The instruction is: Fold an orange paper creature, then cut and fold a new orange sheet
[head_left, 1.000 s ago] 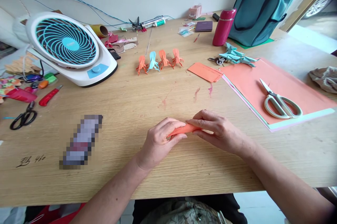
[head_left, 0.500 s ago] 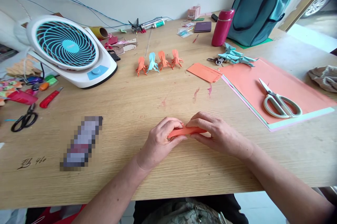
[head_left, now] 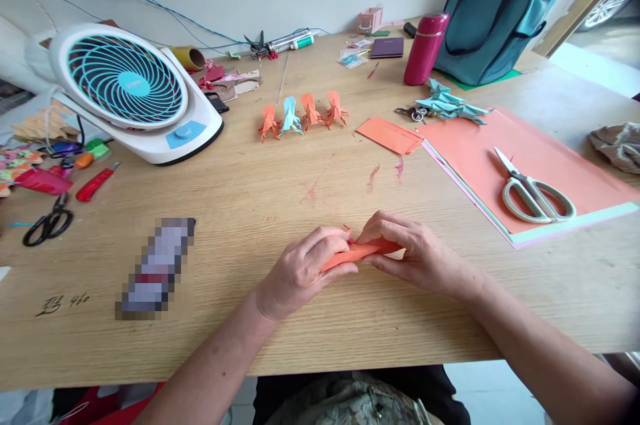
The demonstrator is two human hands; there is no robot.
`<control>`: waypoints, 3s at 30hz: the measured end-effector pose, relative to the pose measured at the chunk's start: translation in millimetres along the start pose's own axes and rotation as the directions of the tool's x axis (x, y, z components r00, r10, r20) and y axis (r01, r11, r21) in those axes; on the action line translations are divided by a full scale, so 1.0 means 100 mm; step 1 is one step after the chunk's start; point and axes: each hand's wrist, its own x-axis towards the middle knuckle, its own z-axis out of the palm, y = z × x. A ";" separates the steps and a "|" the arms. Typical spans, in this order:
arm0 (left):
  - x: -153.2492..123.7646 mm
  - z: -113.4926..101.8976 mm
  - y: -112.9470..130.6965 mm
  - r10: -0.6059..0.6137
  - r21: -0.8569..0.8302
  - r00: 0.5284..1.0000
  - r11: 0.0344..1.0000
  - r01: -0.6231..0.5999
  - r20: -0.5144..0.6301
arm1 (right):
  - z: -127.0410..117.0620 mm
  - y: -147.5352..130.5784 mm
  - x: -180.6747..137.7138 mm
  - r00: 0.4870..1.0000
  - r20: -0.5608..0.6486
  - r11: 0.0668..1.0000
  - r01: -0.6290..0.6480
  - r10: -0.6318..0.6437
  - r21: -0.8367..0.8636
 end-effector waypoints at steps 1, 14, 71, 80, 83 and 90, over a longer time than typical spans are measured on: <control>0.00 0.00 0.00 0.004 0.005 1.000 1.000 -0.004 0.006 | 0.00 0.00 0.00 1.000 0.011 1.000 -0.004 0.004 0.004; 0.01 0.16 -0.06 -0.395 -0.120 0.912 0.916 0.382 -0.113 | -0.13 0.07 0.04 0.966 -0.258 0.978 -0.061 0.007 -0.201; 0.05 -0.19 0.26 -0.256 -0.160 0.746 0.886 0.435 0.614 | -0.10 0.07 0.02 0.949 -0.301 0.969 0.021 -0.098 -0.248; 0.08 -0.07 0.30 -0.297 0.011 0.738 0.931 0.366 0.605 | -0.11 0.05 0.01 0.946 -0.301 0.967 0.041 -0.119 -0.253; 0.10 -0.05 0.30 -0.322 0.012 0.754 0.923 0.385 0.573 | -0.12 0.04 0.01 0.947 -0.299 0.967 0.038 -0.114 -0.250; 0.18 -0.06 0.15 -0.279 0.079 0.901 0.960 0.268 0.331 | -0.10 0.06 0.02 0.964 -0.265 0.984 -0.063 0.016 -0.169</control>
